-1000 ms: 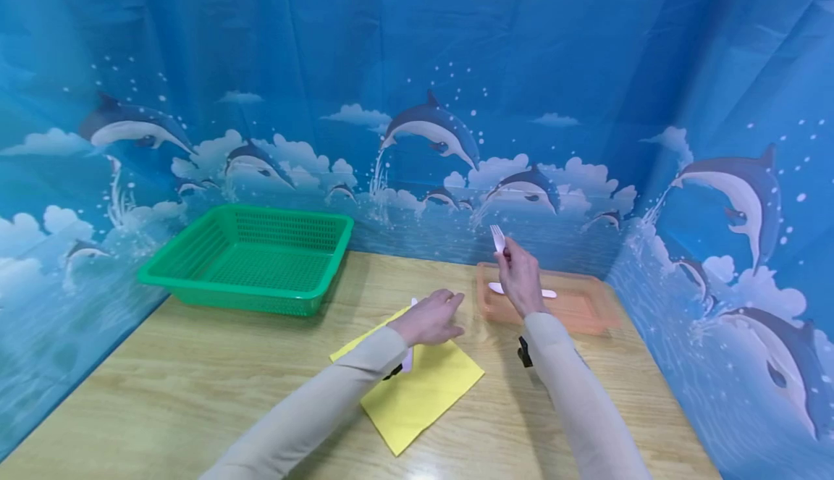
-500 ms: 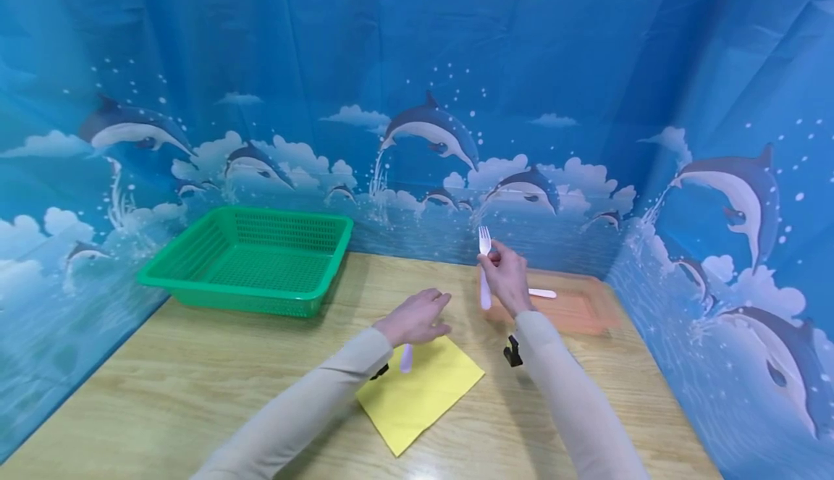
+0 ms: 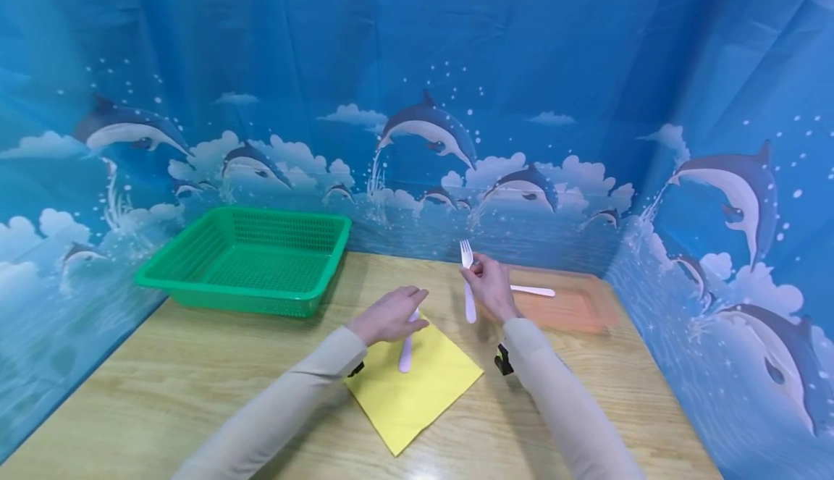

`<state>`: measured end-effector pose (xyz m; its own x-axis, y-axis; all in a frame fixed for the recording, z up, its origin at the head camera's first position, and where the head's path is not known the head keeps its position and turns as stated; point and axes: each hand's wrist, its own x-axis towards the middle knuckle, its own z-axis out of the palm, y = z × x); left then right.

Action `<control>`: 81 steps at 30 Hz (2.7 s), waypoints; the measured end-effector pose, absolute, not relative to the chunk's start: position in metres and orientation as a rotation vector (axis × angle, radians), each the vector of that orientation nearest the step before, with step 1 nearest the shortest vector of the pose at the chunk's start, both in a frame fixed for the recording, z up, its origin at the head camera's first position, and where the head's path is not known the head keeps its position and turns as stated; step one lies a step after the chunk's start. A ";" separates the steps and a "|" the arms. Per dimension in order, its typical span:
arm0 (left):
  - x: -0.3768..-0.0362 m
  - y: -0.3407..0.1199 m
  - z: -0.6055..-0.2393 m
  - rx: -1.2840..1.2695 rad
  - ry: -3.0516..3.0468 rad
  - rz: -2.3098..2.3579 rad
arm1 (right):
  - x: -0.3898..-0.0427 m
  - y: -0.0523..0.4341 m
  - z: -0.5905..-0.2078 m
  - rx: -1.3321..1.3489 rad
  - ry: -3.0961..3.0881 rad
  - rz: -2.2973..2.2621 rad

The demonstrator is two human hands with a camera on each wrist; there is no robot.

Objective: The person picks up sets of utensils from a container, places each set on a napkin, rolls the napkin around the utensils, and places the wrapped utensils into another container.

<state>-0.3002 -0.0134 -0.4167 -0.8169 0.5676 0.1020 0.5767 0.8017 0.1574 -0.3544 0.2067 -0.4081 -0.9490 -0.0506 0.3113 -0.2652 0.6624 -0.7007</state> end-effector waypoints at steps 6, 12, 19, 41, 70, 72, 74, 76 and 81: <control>-0.298 -0.023 -0.419 -0.952 -2.920 -0.244 | -0.351 0.197 -0.411 0.319 -2.655 1.339; -0.294 -0.029 -0.422 -0.997 -2.898 -0.173 | -0.348 0.190 -0.415 0.332 -2.702 1.387; -0.290 -0.038 -0.423 -1.012 -2.900 -0.154 | -0.345 0.184 -0.422 0.326 -2.725 1.353; -0.269 -0.082 -0.434 -1.078 -2.971 -0.173 | -0.333 0.156 -0.446 0.256 -2.834 1.601; -0.266 -0.087 -0.445 -1.136 -3.043 -0.124 | -0.321 0.143 -0.460 0.052 -2.859 1.900; -0.266 -0.087 -0.445 -1.140 -3.041 -0.121 | -0.320 0.142 -0.461 0.048 -2.873 1.899; -0.265 -0.088 -0.445 -1.140 -3.042 -0.122 | -0.320 0.141 -0.463 0.054 -2.887 1.900; -0.265 -0.089 -0.445 -1.138 -3.043 -0.120 | -0.320 0.140 -0.465 0.044 -2.888 1.910; -0.265 -0.089 -0.446 -1.135 -3.043 -0.138 | -0.320 0.139 -0.468 0.037 -2.888 1.877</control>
